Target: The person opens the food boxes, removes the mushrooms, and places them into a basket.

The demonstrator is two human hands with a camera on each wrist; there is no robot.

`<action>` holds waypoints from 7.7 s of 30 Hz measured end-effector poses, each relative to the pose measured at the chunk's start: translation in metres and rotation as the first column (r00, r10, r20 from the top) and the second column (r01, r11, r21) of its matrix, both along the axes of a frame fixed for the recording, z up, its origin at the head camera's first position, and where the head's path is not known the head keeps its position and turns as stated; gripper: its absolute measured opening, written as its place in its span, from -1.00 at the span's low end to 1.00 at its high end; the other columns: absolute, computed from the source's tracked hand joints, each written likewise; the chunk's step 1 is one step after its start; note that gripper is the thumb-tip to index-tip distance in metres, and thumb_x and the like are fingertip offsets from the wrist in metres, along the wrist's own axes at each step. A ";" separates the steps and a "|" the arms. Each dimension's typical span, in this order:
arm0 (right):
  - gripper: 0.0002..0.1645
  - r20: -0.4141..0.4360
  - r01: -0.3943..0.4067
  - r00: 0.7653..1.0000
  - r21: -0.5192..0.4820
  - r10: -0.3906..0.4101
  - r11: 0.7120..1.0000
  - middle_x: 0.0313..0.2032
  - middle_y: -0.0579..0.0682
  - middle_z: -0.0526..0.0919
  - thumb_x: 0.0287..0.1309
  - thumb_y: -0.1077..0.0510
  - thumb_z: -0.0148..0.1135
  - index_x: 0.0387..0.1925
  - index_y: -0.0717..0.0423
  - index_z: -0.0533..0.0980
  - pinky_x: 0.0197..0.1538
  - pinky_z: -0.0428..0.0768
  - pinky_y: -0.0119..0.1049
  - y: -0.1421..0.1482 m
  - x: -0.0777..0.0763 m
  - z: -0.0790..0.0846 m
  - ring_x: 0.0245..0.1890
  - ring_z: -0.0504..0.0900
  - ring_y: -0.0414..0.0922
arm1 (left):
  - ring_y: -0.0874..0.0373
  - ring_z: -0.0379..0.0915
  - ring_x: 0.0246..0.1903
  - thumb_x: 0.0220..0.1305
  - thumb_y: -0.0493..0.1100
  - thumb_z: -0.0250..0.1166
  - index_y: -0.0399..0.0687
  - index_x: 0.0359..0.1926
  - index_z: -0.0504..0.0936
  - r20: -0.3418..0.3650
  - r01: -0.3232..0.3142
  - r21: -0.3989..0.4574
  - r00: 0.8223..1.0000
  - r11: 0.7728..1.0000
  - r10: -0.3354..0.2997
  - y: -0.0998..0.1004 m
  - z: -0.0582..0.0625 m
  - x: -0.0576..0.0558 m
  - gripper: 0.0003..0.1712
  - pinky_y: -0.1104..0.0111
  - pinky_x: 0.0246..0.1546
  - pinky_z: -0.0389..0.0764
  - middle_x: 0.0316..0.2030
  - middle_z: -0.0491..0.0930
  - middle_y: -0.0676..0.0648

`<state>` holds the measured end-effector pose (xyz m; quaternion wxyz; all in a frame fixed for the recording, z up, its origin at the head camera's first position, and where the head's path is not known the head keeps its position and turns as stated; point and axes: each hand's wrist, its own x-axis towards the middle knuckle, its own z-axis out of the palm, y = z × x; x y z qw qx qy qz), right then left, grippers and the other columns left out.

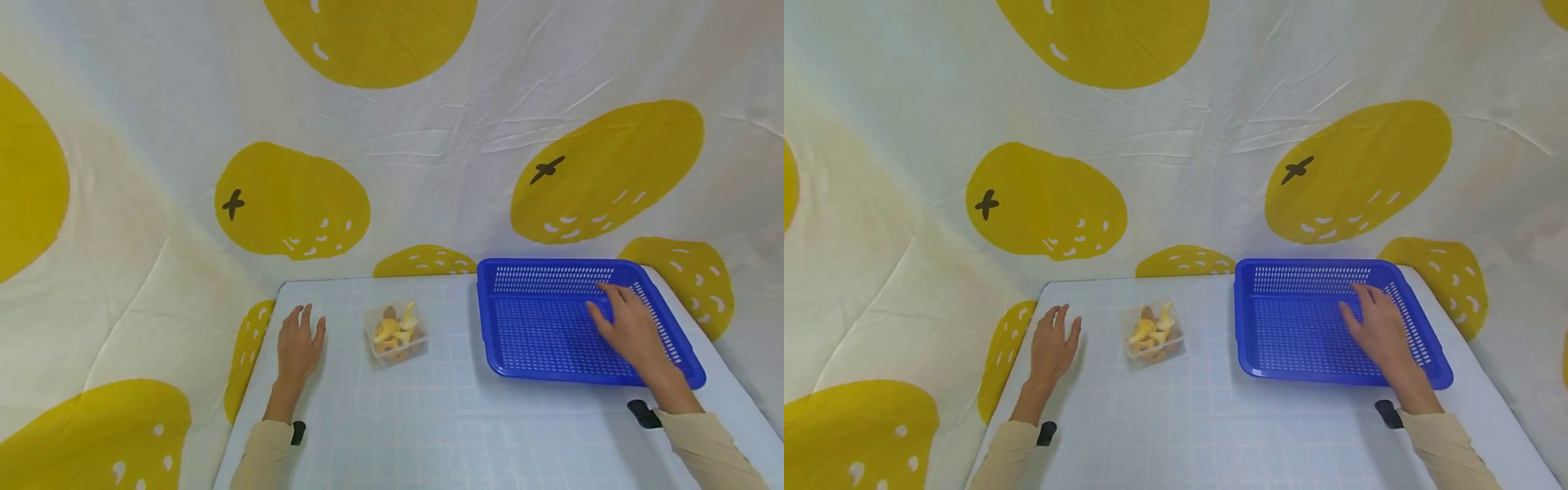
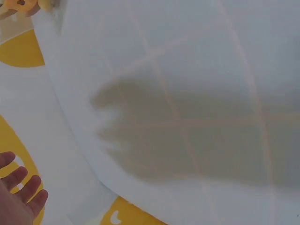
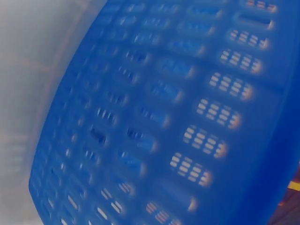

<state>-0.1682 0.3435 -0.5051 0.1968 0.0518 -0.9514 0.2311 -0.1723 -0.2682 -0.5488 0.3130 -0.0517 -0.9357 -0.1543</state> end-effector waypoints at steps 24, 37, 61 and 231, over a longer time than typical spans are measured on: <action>-0.58 -0.010 -0.067 0.998 -0.336 0.068 0.939 0.05 0.31 0.65 0.42 0.18 0.27 0.19 0.33 0.50 -0.04 0.32 -0.79 -0.047 0.012 0.002 -0.05 0.60 -0.26 | -0.29 0.52 0.02 0.57 -0.01 0.15 -0.30 0.22 0.56 0.174 -0.020 0.229 0.985 0.973 -0.021 0.060 -0.003 -0.002 -0.53 -0.10 0.02 0.58 0.04 0.57 -0.37; -0.56 0.096 -0.101 0.981 -0.497 0.170 0.862 0.11 0.23 0.63 0.50 0.06 0.18 0.22 0.26 0.48 0.07 0.34 -0.79 -0.084 0.021 0.002 -0.01 0.43 -0.61 | -0.20 0.51 0.06 0.60 0.02 0.10 -0.31 0.24 0.56 0.250 -0.020 0.380 0.965 0.925 -0.082 0.086 -0.009 -0.002 -0.50 -0.04 0.06 0.58 0.06 0.56 -0.30; -0.67 0.152 -0.123 0.943 -0.668 0.296 0.734 -0.04 0.14 0.70 0.46 0.08 0.24 0.09 0.20 0.58 0.06 0.50 -0.62 -0.162 0.030 -0.001 -0.04 0.66 -0.18 | -0.04 0.55 -0.10 0.53 -0.02 0.22 -0.25 0.14 0.63 0.290 -0.119 0.754 0.943 0.645 -0.165 0.106 -0.017 -0.002 -0.60 0.23 -0.12 0.56 0.02 0.63 -0.20; -0.55 0.124 -0.199 0.937 -0.580 0.327 0.790 -0.08 0.17 0.73 0.52 -0.05 0.14 0.07 0.26 0.60 0.06 0.66 -0.02 -0.300 -0.070 0.019 -0.05 0.70 0.08 | -0.06 0.60 -0.27 0.42 -0.29 0.27 -0.35 0.07 0.63 0.385 -0.207 0.782 0.902 0.588 -0.195 0.121 0.003 0.024 -0.72 0.49 -0.43 0.64 -0.17 0.61 -0.24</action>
